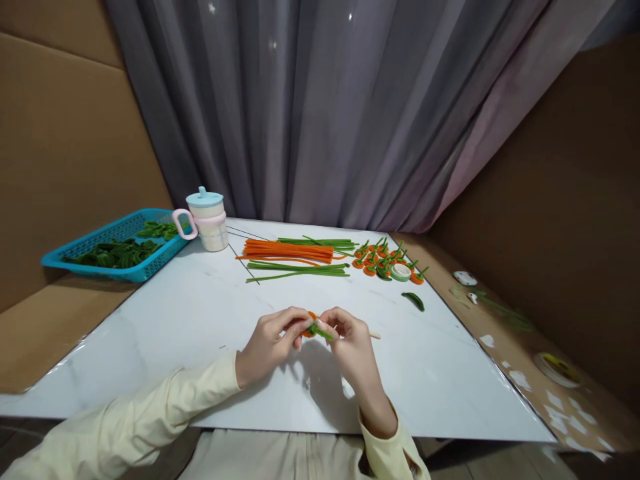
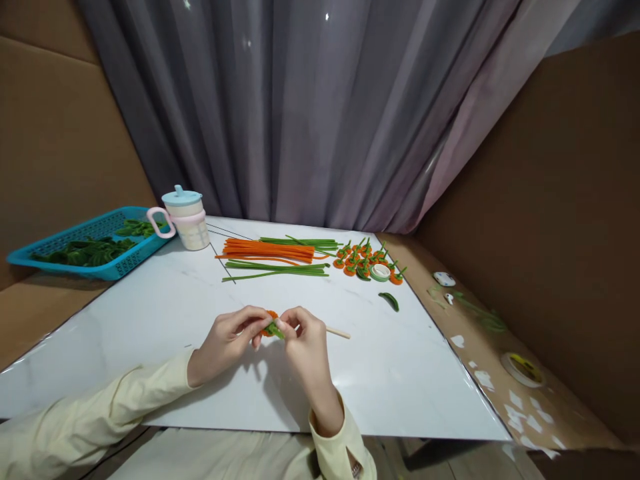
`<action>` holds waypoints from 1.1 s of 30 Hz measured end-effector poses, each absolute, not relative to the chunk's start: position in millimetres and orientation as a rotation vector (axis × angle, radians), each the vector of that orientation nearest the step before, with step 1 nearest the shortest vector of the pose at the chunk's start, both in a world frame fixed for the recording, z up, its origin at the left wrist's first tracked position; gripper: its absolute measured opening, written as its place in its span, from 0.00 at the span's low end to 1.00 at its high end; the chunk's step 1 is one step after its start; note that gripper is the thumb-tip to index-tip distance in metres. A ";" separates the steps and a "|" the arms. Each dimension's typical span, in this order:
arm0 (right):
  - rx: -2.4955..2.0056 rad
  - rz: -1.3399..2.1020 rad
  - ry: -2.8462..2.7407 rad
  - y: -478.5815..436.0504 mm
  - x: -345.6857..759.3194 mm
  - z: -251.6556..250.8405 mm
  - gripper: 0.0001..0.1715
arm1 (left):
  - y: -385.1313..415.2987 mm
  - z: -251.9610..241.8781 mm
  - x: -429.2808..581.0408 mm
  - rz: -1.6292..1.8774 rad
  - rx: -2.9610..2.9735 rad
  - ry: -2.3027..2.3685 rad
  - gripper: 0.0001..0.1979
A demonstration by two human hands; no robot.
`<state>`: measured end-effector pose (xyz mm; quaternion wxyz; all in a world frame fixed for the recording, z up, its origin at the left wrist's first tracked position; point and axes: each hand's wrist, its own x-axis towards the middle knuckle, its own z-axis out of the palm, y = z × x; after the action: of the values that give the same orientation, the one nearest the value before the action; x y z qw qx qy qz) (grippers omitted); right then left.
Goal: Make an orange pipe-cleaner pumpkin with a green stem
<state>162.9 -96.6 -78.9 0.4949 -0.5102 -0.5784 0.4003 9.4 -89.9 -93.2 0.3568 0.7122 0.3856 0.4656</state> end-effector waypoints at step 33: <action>-0.937 -0.282 -1.850 -94.2 153.7 -92.6 0.14 | -82.6 -71.6 4.0 1.006 1.676 1.035 0.11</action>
<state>153.7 -94.2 -92.6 0.5007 -0.3875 -0.7652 -0.1166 4.0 -82.6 -71.6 0.4484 0.6772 0.4184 0.4066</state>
